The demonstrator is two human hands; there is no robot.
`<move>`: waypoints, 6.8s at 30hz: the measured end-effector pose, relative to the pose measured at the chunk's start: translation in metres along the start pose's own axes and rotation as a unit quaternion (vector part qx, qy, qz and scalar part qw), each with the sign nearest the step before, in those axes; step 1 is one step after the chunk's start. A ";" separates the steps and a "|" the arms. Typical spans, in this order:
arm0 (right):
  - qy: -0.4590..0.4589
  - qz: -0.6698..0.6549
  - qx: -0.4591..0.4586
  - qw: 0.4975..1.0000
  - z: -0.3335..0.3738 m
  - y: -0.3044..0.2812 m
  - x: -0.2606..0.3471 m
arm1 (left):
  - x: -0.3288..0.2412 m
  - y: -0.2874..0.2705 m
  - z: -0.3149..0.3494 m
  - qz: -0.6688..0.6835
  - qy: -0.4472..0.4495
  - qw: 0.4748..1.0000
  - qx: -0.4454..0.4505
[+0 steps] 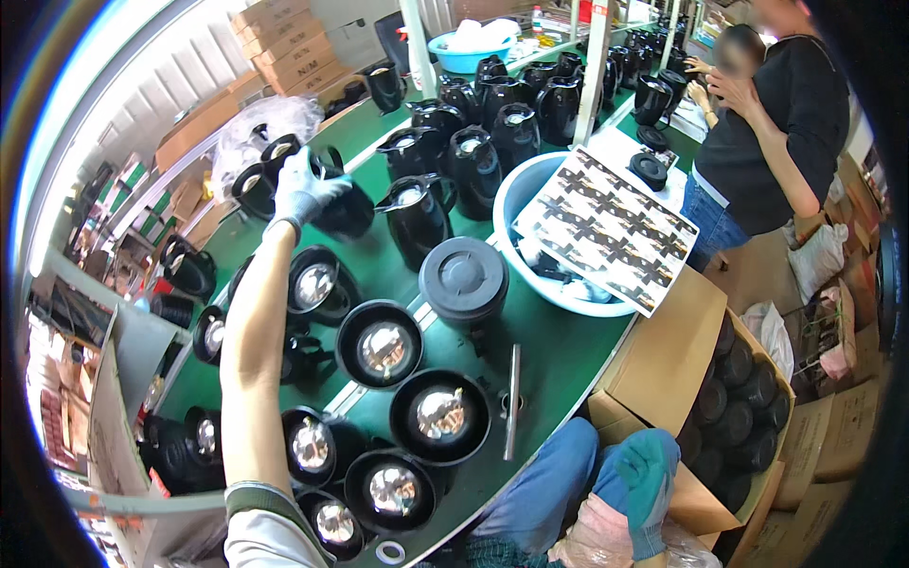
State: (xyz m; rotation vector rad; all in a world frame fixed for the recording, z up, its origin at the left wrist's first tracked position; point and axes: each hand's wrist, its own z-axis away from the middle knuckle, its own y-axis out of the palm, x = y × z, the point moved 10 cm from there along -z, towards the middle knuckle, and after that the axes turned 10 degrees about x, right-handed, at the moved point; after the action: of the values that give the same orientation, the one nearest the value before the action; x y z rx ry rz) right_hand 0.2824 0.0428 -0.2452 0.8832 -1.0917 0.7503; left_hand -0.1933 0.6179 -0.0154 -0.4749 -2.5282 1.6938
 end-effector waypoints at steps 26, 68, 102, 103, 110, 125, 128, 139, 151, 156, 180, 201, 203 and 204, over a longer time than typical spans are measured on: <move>-0.221 0.174 0.280 0.918 0.053 0.149 0.126 | -0.138 -0.194 0.238 -0.125 0.230 0.964 -0.038; 0.054 -0.040 0.238 0.969 0.082 -0.105 0.105 | -0.338 0.068 0.512 0.597 -0.077 0.599 0.527; -0.433 0.388 0.328 0.745 0.170 0.062 0.162 | -0.350 0.067 0.622 0.834 -0.189 0.031 0.517; -0.441 0.368 0.333 0.748 0.174 0.060 0.161 | -0.340 0.078 0.623 0.835 -0.156 0.114 0.516; -0.391 0.434 0.310 0.750 0.183 0.077 0.174 | -0.350 0.059 0.602 0.791 -0.062 0.161 0.587; -0.097 0.207 0.270 0.935 0.134 0.020 0.105 | -0.332 -0.146 0.467 0.342 0.359 0.866 -0.070; -0.243 0.388 0.258 0.851 0.141 0.027 0.132 | -0.309 -0.088 0.453 0.487 0.188 0.851 0.061; 0.053 0.190 0.220 0.955 0.089 -0.016 0.022 | -0.383 -0.178 0.450 0.238 0.460 0.855 0.013; -0.076 0.083 0.253 0.961 0.110 0.031 0.087 | -0.342 -0.176 0.453 0.256 0.357 0.897 -0.061; -0.194 0.273 0.325 0.884 0.134 0.046 0.129 | -0.263 -0.057 0.458 0.573 0.082 0.796 0.177; -0.230 0.147 0.231 0.934 0.143 0.072 0.154 | -0.307 -0.100 0.432 0.453 0.162 0.860 0.169; -0.123 -0.211 0.309 0.919 0.129 0.013 0.072 | -0.384 -0.159 0.442 0.354 0.248 0.885 0.171; -0.119 -0.279 0.333 0.893 0.132 0.009 0.080 | -0.393 -0.159 0.443 0.358 0.272 0.877 0.172; -0.160 -0.276 0.349 0.881 0.133 0.012 0.102 | -0.392 -0.158 0.446 0.347 0.272 0.884 0.156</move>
State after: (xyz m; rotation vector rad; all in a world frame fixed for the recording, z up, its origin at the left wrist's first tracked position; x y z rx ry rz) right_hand 0.2459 -0.0608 -0.1183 1.8984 -0.7683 0.5130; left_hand 0.0460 0.0521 -0.0002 -1.6869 -1.7250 1.7381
